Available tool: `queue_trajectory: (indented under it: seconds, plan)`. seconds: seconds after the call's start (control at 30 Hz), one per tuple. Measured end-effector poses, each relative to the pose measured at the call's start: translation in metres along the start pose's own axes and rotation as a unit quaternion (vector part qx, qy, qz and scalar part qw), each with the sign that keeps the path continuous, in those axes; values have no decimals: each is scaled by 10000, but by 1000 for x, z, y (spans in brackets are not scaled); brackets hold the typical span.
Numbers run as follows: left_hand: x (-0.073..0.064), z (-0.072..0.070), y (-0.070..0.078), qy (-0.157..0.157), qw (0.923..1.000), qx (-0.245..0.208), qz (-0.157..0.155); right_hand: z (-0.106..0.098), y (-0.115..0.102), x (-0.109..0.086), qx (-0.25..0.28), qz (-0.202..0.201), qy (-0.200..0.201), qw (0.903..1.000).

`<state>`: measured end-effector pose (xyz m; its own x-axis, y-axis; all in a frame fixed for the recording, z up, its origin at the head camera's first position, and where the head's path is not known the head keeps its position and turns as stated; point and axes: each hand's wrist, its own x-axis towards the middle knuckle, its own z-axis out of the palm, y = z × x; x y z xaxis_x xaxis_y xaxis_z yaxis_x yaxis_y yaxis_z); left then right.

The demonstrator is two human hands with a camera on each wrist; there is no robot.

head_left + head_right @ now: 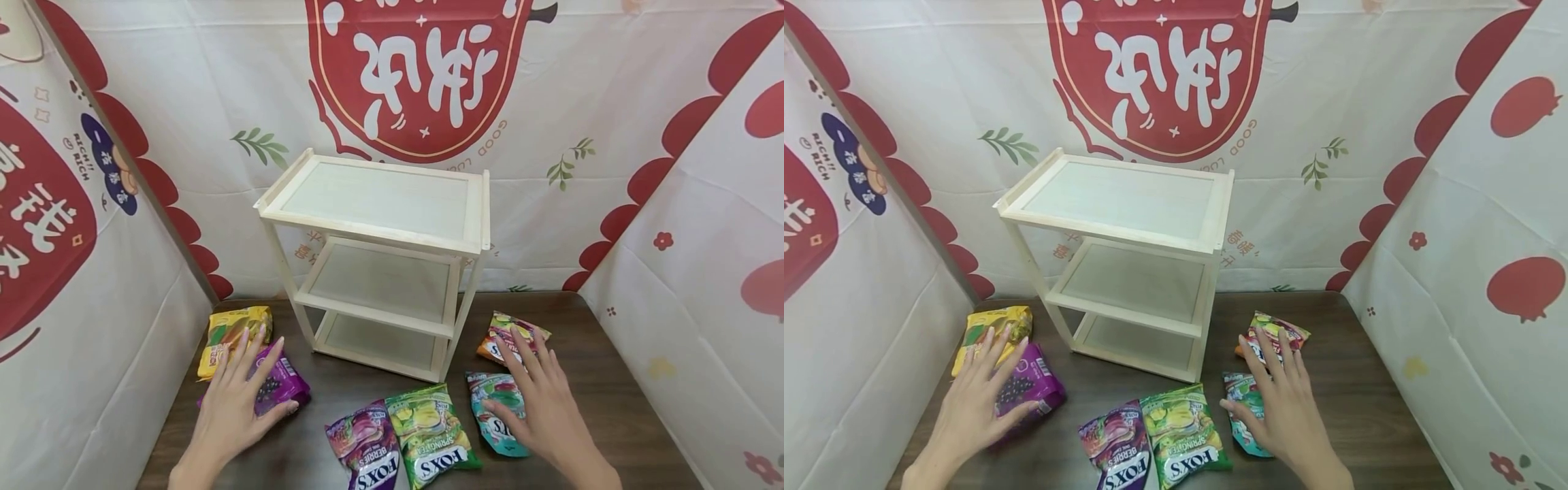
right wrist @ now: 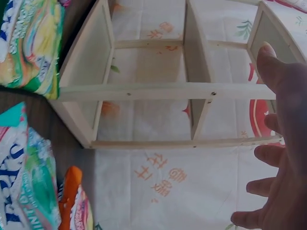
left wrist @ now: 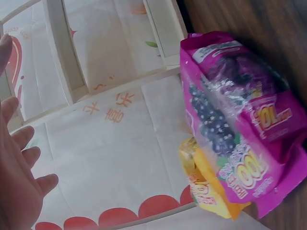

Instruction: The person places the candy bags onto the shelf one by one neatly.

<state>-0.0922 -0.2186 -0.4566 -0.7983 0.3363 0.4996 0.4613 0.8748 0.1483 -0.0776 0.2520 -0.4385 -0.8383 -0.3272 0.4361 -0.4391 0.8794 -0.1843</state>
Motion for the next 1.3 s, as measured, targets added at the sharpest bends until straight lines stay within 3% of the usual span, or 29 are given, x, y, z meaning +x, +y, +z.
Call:
queue_trajectory:
  seconds: [0.23, 0.53, 0.9, 1.07, 1.3]
  plan:
    - [15, -5, -4, 186, 9996, 38, 212, -6, -7, 16, 463, -380, 275, 9978]
    - [42, -16, -11, 871, 9953, -99, 404, -18, -16, 40, 617, -522, 670, 9945]
    - [87, -50, -13, 1273, 9883, -209, 818, -30, -27, 64, 1037, -1163, 1727, 9726]
    - [104, -60, -15, 1498, 9834, -230, 997, -36, -30, 78, 1075, -1427, 1954, 9643]
    - [132, -76, -12, 1715, 9773, -524, 1127, -47, -38, 93, 1087, -1407, 2098, 9614]
